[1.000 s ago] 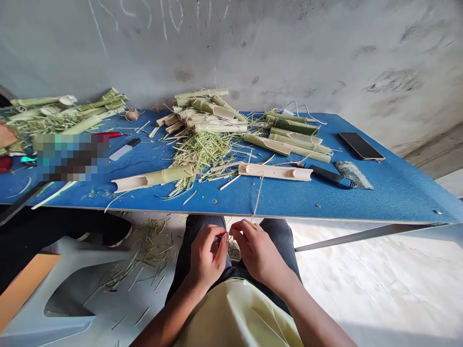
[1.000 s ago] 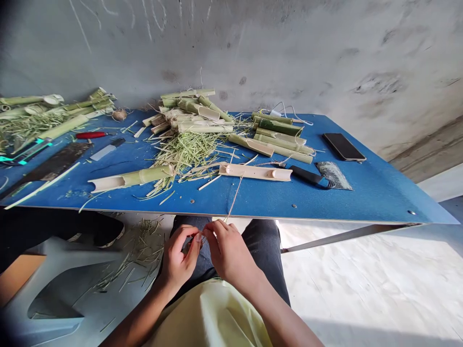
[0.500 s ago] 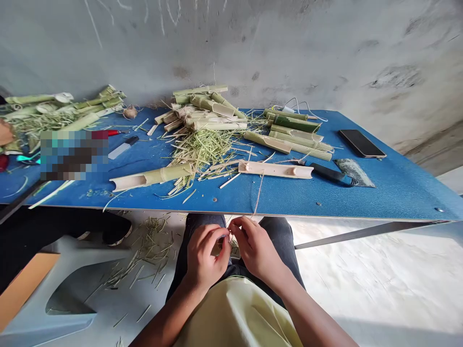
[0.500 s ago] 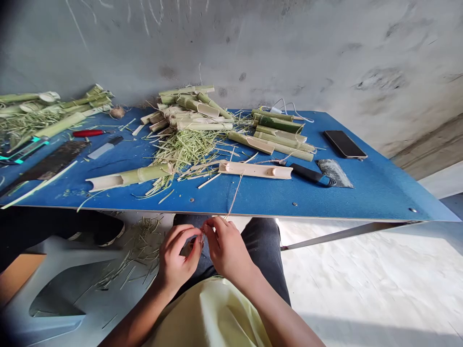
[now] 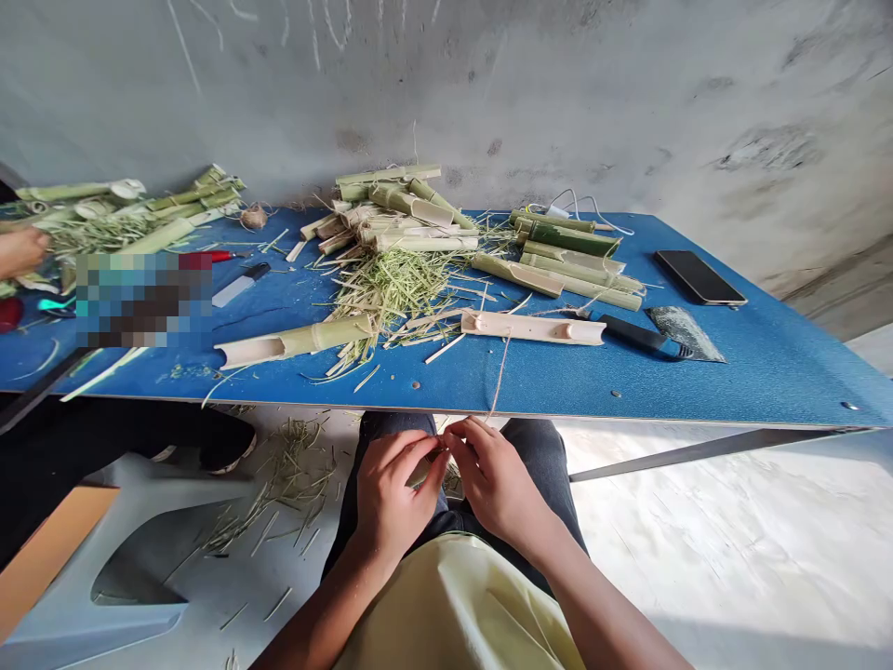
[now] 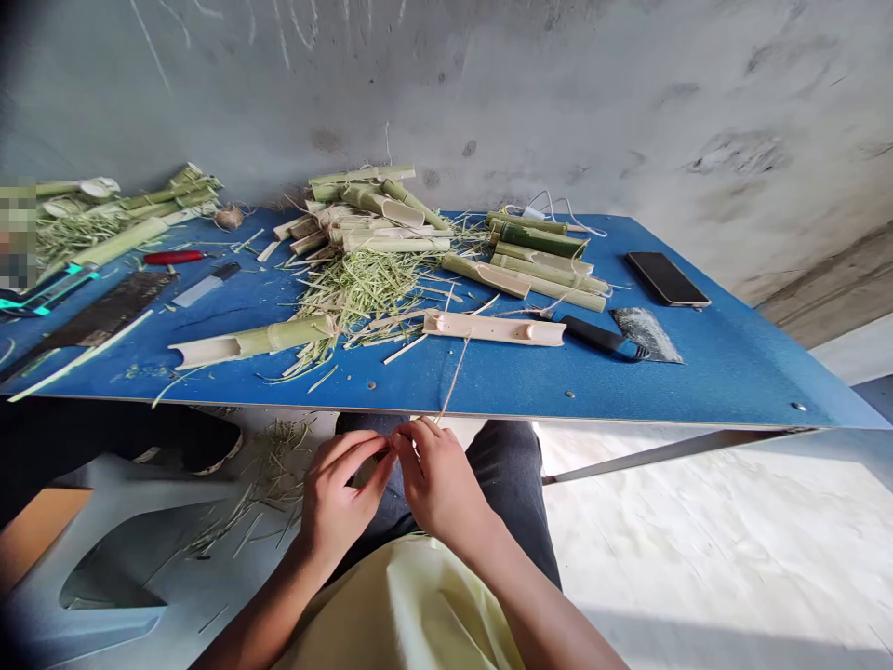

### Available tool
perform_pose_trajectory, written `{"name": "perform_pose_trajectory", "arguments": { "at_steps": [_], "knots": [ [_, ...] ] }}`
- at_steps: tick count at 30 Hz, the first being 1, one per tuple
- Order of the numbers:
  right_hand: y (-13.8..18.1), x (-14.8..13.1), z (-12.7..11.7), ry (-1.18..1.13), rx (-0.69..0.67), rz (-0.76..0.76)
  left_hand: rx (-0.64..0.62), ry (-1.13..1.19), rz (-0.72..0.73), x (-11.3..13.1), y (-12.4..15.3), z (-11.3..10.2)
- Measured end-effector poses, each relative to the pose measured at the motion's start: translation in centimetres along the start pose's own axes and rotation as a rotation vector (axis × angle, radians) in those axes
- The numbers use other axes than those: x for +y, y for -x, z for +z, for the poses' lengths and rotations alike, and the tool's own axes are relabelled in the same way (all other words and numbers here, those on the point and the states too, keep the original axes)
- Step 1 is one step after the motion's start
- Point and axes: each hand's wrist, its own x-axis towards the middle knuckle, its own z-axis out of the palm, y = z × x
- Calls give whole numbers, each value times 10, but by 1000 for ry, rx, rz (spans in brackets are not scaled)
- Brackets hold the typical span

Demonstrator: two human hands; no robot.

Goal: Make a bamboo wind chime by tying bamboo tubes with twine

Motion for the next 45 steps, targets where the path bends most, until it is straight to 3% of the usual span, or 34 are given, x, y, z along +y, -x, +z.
{"name": "perform_pose_trajectory", "arguments": {
  "at_steps": [8,12,17,24,31,37,45],
  "knots": [
    [1,0,0,-46,-5,9,-15,231,-124,0,2,-2],
    [1,4,4,162,-21,-31,-46,416,-298,0,13,1],
    [0,9,12,334,-63,-93,-7,446,-498,-8,23,10],
    [-1,8,17,318,-32,-184,-89,501,-539,-14,19,8],
    [0,8,22,357,43,-219,53,362,-515,-23,18,1],
    [2,7,24,348,20,-260,213,320,-555,-27,20,13],
    [-2,5,20,355,-45,-242,248,453,-697,-23,11,28]
  ]
}}
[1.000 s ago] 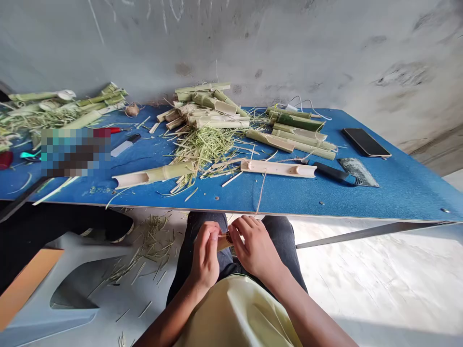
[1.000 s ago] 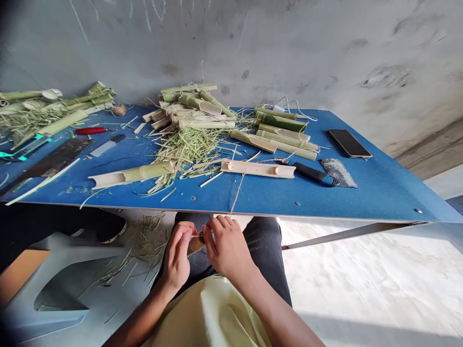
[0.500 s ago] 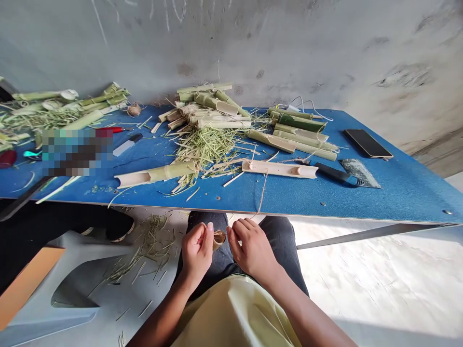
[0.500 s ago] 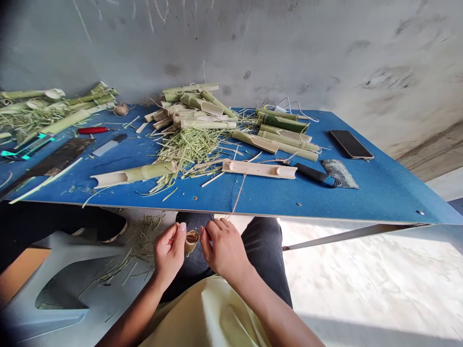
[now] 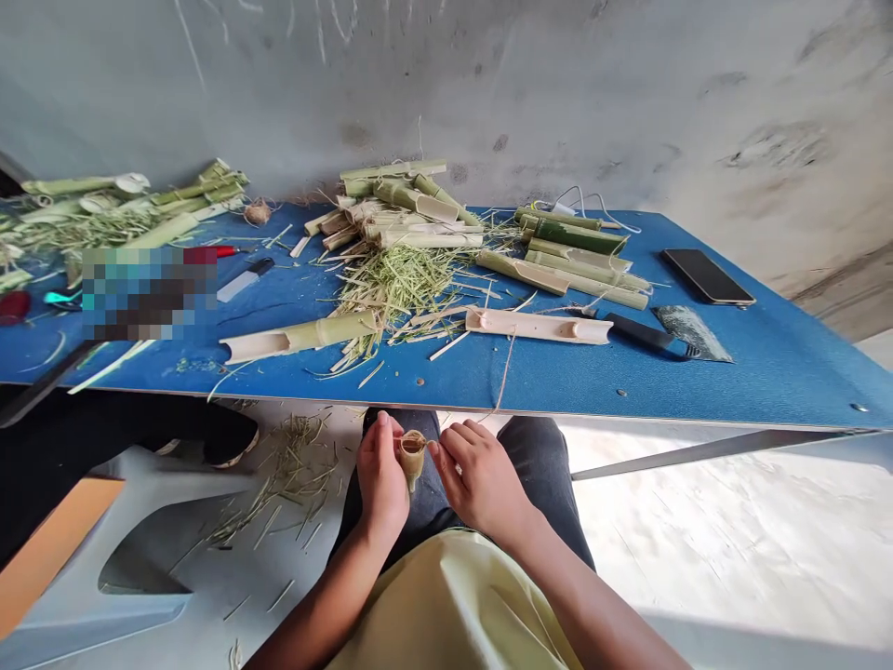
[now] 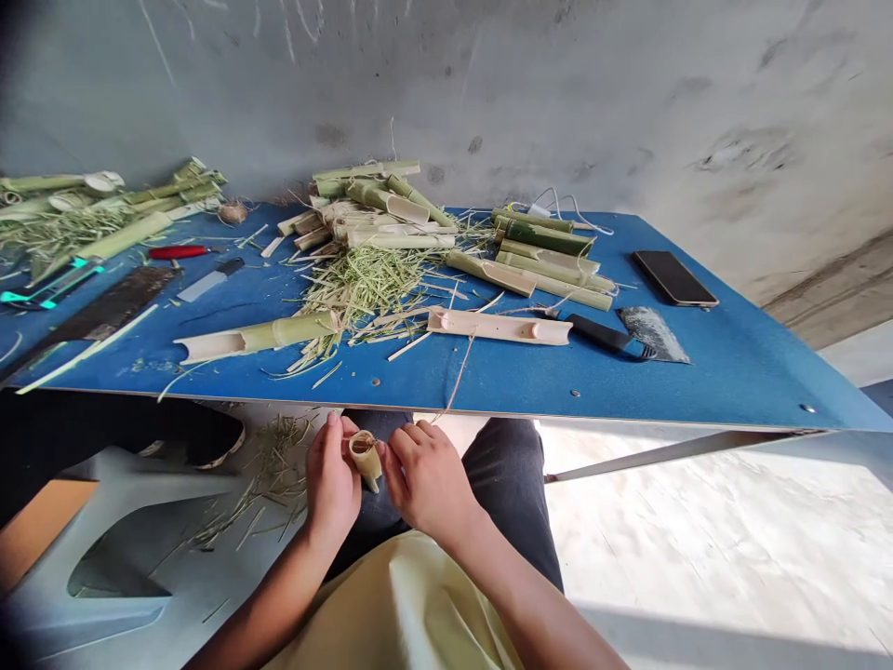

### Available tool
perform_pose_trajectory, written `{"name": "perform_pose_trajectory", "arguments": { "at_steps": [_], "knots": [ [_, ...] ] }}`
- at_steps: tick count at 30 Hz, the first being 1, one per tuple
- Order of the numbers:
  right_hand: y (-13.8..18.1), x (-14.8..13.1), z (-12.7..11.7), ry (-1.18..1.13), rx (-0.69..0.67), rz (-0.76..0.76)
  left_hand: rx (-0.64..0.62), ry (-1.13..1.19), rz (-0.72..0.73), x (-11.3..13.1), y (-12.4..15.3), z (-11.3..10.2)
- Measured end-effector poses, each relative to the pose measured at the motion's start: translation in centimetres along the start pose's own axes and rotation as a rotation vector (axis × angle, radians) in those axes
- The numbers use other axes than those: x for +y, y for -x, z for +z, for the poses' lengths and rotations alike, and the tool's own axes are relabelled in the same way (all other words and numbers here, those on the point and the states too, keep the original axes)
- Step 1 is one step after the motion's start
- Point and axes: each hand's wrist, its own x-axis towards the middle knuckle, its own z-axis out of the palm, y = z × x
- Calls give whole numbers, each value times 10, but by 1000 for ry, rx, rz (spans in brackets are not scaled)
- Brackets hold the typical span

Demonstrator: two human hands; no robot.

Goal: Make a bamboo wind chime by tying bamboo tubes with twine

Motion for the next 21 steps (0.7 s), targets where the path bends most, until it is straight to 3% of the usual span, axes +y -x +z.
{"name": "perform_pose_trajectory", "arguments": {
  "at_steps": [6,12,18,21],
  "knots": [
    [3,1,2,10,-67,-13,-110,-36,110,1,-4,-3],
    [9,4,2,102,-47,0,-179,-110,210,0,2,-12],
    [13,-1,-1,32,-45,45,-240,-273,486,10,8,-26],
    [13,1,3,-9,-30,89,-349,-281,592,10,5,-29]
  ]
}}
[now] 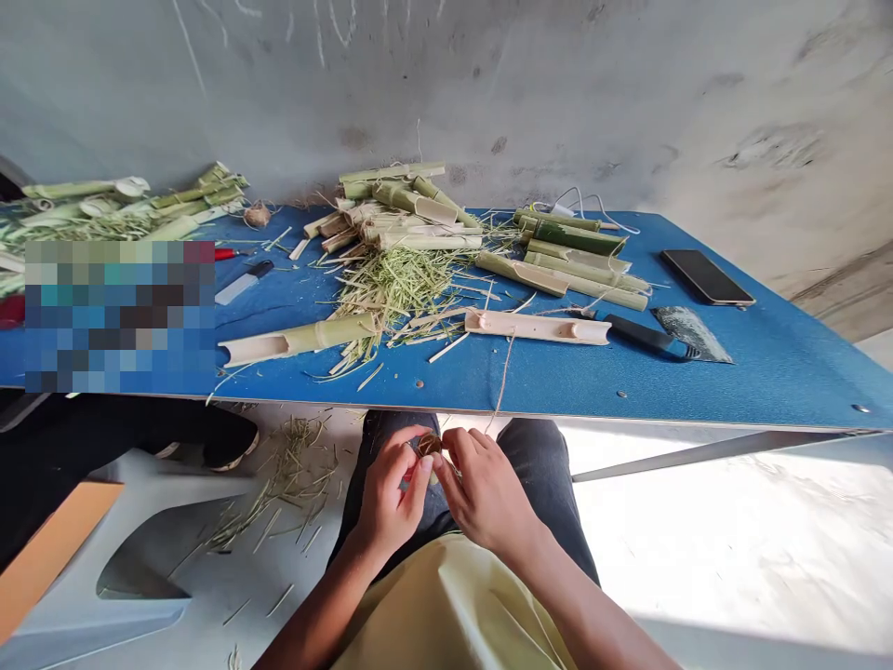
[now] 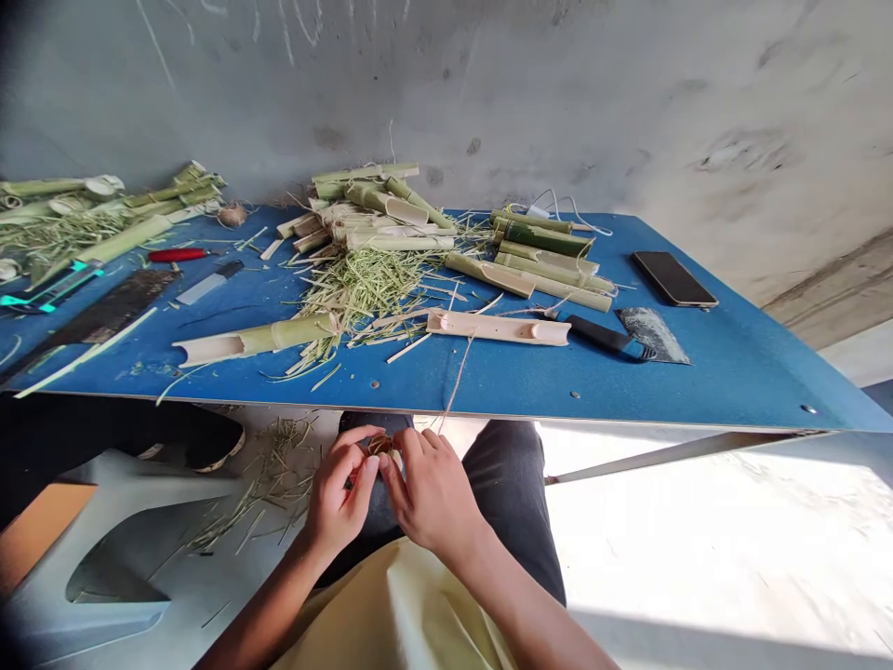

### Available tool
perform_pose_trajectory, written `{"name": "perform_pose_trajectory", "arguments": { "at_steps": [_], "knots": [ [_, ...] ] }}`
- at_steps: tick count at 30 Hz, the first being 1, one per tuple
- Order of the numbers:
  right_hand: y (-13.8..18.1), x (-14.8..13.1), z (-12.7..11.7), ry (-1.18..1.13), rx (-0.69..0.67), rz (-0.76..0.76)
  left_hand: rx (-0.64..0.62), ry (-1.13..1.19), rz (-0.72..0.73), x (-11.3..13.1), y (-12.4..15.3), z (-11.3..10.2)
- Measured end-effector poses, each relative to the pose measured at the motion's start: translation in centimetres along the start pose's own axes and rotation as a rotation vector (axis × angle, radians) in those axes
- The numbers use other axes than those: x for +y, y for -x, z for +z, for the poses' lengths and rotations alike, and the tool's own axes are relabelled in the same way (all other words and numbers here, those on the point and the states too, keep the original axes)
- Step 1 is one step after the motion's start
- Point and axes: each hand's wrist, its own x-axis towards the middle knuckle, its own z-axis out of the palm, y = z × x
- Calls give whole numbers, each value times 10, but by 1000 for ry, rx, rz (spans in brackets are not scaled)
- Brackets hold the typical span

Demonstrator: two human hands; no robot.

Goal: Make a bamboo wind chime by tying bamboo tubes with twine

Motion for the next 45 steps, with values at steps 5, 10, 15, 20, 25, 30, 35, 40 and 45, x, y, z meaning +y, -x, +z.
{"name": "perform_pose_trajectory", "arguments": {
  "at_steps": [5,10,15,20,25,30,35,40,45],
  "knots": [
    [-2,9,3,-41,8,-11,-119,123,11,-6,2,5],
    [-1,-1,-12,-237,27,17,-104,213,-173,17,5,-10],
    [-5,-17,-21,-361,42,-59,-66,205,-213,40,-6,-38],
    [-12,-9,-4,-216,31,8,-13,72,-137,20,-22,-28],
    [-13,4,4,-153,-31,-34,4,-52,-17,-4,-15,-15],
    [-11,7,2,-98,-57,-160,25,-133,52,-14,1,-12],
    [-7,8,7,-24,15,-200,3,-166,81,-19,10,-10],
    [-7,8,9,-70,57,-227,-54,-111,71,-13,9,-11],
    [-7,10,11,-78,77,-246,-74,-32,-88,-11,9,-10]
  ]
}}
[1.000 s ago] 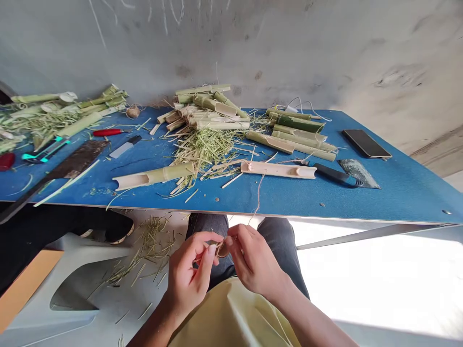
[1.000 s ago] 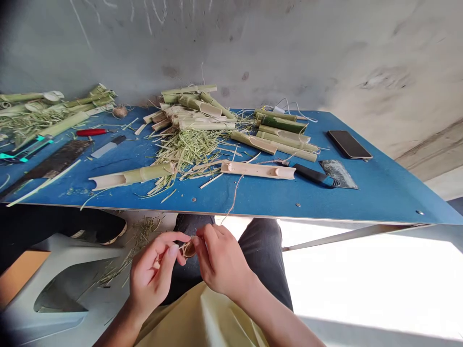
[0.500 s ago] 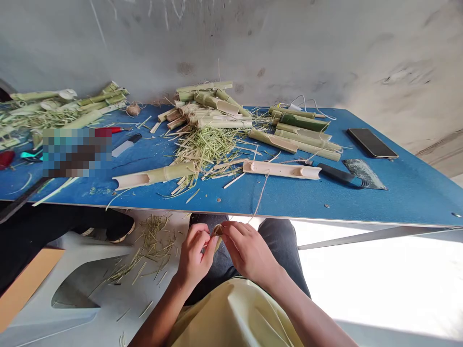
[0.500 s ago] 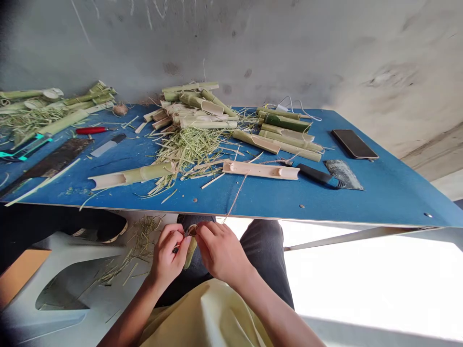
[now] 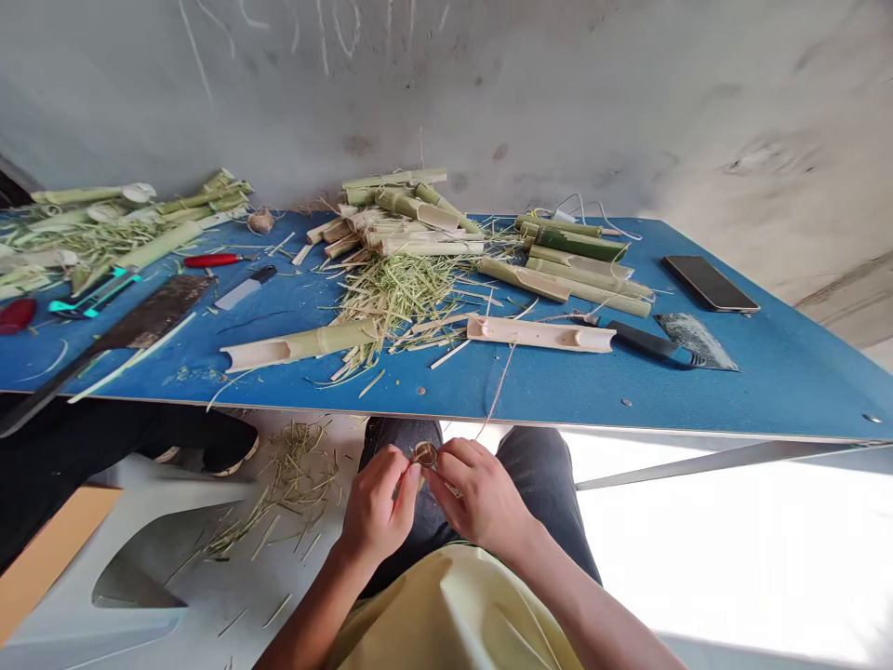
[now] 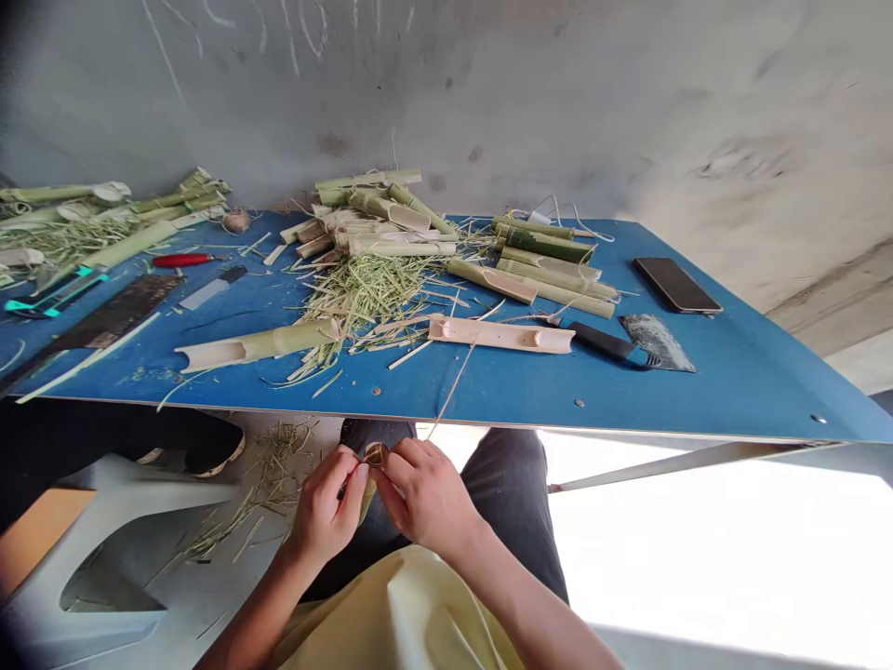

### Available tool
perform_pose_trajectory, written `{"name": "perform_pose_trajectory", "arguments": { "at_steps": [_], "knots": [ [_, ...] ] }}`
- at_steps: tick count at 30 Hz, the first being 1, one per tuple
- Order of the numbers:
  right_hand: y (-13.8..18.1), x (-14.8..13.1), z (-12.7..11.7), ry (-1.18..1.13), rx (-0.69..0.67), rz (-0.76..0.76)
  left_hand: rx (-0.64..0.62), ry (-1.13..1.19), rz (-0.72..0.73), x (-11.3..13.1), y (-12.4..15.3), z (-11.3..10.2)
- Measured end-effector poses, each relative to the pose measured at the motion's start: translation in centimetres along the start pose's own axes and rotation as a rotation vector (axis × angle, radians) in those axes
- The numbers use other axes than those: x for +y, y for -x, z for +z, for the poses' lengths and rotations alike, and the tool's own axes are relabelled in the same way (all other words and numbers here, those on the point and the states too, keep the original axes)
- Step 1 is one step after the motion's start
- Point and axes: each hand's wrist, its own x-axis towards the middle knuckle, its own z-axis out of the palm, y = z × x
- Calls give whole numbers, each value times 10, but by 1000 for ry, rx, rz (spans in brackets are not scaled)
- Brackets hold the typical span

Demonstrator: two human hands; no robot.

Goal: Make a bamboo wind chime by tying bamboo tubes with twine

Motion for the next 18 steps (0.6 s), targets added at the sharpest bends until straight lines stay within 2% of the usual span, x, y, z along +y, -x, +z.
{"name": "perform_pose_trajectory", "arguments": {
  "at_steps": [7,11,15,18],
  "knots": [
    [0,5,-3,-25,-45,-8,66,132,-242,-14,11,14],
    [0,10,5,-44,-11,-54,122,190,-338,-23,17,21],
    [4,11,18,-116,43,-47,245,240,-427,-21,21,33],
    [4,10,22,-94,41,-46,384,318,-585,-15,20,37]
  ]
}}
